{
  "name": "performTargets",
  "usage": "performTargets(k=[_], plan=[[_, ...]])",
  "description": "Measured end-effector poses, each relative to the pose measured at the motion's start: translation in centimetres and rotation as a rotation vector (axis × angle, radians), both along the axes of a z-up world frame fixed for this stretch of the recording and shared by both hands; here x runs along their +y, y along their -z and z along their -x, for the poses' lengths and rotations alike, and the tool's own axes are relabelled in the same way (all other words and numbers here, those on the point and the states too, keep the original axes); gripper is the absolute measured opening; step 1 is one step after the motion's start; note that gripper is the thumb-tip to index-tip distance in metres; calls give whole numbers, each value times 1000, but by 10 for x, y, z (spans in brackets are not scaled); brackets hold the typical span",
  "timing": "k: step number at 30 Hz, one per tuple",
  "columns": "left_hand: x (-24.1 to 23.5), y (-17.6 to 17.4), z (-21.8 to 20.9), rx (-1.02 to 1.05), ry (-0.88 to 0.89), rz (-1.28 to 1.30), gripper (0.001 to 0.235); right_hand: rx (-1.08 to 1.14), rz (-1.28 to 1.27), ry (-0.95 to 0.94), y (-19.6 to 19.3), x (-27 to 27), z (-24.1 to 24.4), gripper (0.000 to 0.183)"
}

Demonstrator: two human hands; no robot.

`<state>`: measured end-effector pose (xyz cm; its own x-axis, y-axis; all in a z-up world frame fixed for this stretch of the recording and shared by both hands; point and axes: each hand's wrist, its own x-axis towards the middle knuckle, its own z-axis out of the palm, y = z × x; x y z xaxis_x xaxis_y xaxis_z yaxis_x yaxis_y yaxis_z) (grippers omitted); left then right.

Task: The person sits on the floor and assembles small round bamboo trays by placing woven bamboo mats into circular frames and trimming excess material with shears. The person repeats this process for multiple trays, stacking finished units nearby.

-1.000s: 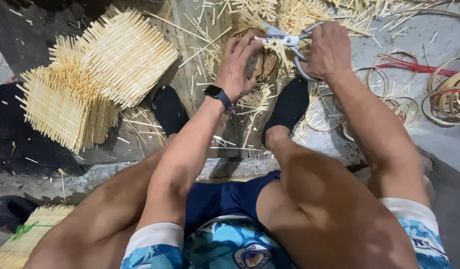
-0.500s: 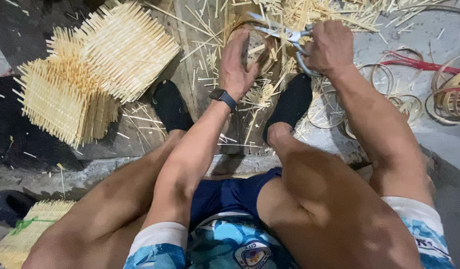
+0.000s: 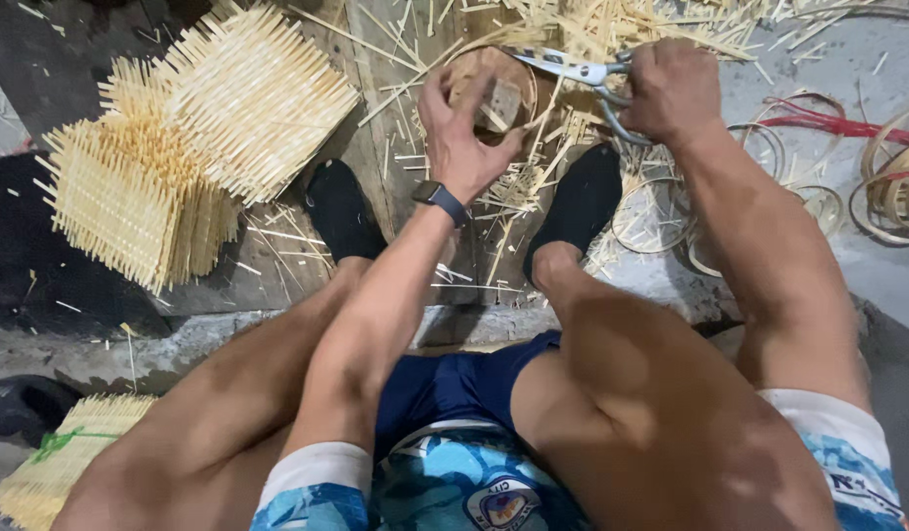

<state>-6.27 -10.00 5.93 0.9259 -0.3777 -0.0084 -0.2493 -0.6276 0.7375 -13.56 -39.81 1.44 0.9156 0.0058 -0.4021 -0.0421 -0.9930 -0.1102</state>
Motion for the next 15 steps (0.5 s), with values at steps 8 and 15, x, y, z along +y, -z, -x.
performTargets(k=[8,15], plan=[[-2,7,2,9,83,13,76,-409,230,-112,1,16,-4,42],[-1,3,-1,18,104,-35,67,-270,100,-88,-2,4,0,44]])
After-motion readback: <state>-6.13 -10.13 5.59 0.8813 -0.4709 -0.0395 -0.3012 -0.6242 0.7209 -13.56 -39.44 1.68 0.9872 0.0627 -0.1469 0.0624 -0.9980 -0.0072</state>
